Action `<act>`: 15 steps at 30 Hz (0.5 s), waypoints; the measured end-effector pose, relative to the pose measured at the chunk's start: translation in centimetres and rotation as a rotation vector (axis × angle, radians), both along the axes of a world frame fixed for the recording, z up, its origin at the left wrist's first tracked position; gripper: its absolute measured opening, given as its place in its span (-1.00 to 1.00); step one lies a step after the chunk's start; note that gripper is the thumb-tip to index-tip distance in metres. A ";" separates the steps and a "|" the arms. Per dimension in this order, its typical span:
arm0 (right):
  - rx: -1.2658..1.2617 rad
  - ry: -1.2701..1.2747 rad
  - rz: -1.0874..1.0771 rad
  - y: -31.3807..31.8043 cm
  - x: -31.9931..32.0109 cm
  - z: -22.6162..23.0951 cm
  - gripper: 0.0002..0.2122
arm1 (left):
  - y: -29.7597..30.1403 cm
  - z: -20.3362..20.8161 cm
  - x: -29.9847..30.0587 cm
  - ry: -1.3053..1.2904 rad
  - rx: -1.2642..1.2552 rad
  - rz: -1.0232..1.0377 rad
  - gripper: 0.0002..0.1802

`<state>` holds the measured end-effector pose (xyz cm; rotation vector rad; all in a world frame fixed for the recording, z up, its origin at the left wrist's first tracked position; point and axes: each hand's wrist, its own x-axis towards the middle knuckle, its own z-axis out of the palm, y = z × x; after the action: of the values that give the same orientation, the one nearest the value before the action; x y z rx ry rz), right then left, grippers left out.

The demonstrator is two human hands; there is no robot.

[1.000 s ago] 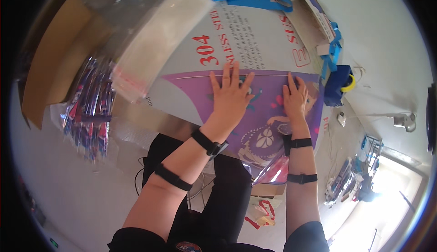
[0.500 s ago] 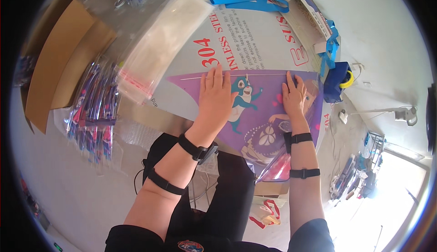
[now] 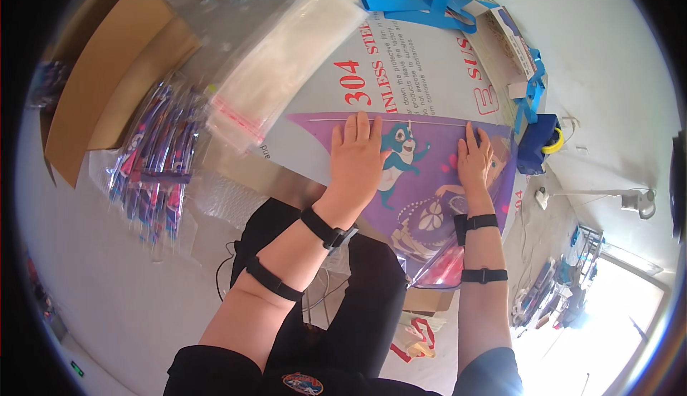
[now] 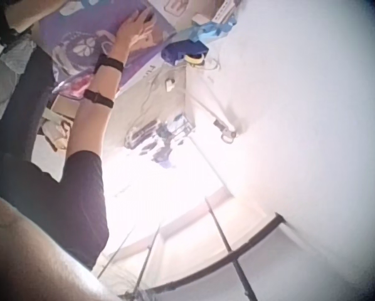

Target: Assembling and taping character-themed kites.

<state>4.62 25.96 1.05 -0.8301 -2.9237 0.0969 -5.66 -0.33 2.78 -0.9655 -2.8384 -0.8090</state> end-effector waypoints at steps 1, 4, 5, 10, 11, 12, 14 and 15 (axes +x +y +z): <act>0.003 0.001 -0.005 0.1 0.0 0.0 -0.59 | 0.0 0.0 0.0 0.002 -0.015 0.002 -0.39; 0.010 0.010 0.003 0.0 0.0 -0.1 -0.59 | 0.0 0.0 0.0 -0.004 -0.024 0.006 -0.37; 0.010 0.009 0.002 0.2 0.0 -0.2 -0.59 | 0.0 -0.1 0.1 -0.005 -0.024 0.006 -0.37; 0.035 0.036 0.034 0.3 0.2 -0.3 -0.59 | 0.2 -0.2 0.3 0.000 -0.052 0.012 -0.36; 0.034 0.036 0.033 0.3 0.2 -0.3 -0.59 | 0.2 -0.2 0.3 0.000 -0.052 0.012 -0.36; 0.036 0.037 0.033 0.2 0.2 -0.3 -0.59 | 0.1 -0.2 0.3 -0.008 -0.058 0.015 -0.36; 0.037 0.038 0.033 0.2 0.2 -0.3 -0.59 | 0.1 -0.2 0.3 -0.016 -0.064 0.017 -0.36; 0.033 0.040 0.034 0.2 0.2 -0.4 -0.59 | 0.1 -0.2 0.4 -0.014 -0.071 0.021 -0.36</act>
<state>4.78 26.14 0.69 -0.7651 -2.8941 0.0669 -5.31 -0.23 2.61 -0.9394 -2.9031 -0.7202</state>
